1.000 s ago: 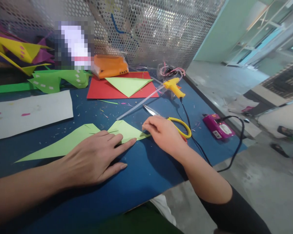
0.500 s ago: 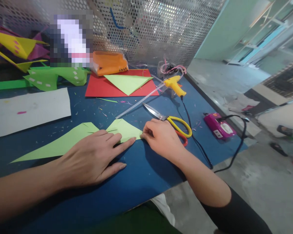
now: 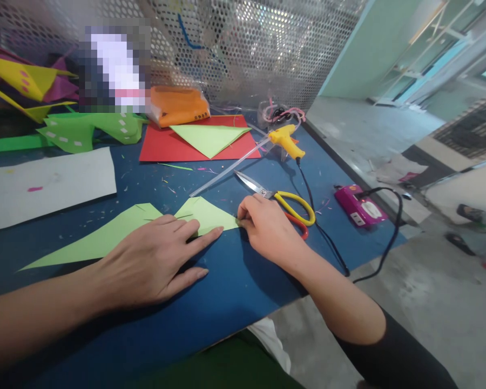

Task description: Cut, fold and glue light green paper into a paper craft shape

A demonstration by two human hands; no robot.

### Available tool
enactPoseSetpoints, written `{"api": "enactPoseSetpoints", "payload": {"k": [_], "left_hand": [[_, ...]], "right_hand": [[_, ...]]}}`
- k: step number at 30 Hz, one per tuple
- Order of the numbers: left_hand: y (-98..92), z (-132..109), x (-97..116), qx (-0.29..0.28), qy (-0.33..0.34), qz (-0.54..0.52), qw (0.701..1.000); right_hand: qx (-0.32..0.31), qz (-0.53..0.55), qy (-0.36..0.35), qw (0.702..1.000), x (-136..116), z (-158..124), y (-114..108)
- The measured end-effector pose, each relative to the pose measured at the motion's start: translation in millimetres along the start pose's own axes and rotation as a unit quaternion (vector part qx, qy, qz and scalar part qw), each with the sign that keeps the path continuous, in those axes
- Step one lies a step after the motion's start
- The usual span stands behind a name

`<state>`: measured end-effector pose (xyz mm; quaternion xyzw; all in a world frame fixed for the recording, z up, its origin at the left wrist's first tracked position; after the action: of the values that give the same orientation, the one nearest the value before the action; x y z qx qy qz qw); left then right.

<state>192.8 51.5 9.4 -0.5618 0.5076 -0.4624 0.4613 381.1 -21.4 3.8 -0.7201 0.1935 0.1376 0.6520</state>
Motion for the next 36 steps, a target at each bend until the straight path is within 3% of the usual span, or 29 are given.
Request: {"api": "enactPoseSetpoints", "payload": {"k": [7,11,14,18,22,28,36], "left_hand": [[-0.2,-0.4,0.2,0.004,0.002,0.001,1.0],[0.7,0.0,0.0,0.011,0.004,-0.002,1.0],[1.1,0.2,-0.2,0.013,0.005,-0.002,1.0],[0.9,0.6,-0.1,0.007,0.004,-0.004,1.0],[0.1,-0.6,0.5,0.006,0.007,-0.009,1.0],[-1.8,-5.0,0.3,0.008,0.01,-0.001,1.0],[-4.6,-16.2,-0.5,0.011,0.006,0.037,0.999]], "right_hand": [[0.02,-0.014,0.009,1.0,3.5,-6.6,-0.7],[0.099,-0.006,0.0,0.995,-1.4,-20.5,-4.7],[0.144,-0.031,-0.048,0.988,-17.4,-34.0,-3.1],[0.086,-0.072,-0.129,0.985,-40.0,-44.4,11.5],[0.036,-0.132,-0.129,0.982,-48.8,-47.0,27.4],[0.037,-0.22,-0.112,0.968,-53.6,-48.8,35.6],[0.05,-0.239,-0.101,0.965,-55.2,-46.4,34.3]]}}
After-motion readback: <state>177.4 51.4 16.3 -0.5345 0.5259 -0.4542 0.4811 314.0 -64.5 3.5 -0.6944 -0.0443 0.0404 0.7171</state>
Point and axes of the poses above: each hand's wrist, its own z-axis towards the middle knuckle, its own y-axis out of the palm, x = y × z, the point moved 3 cm from there along z, towards the middle knuckle, and after that the axes turned 13 degrees about -x, right-handed, at the moved point
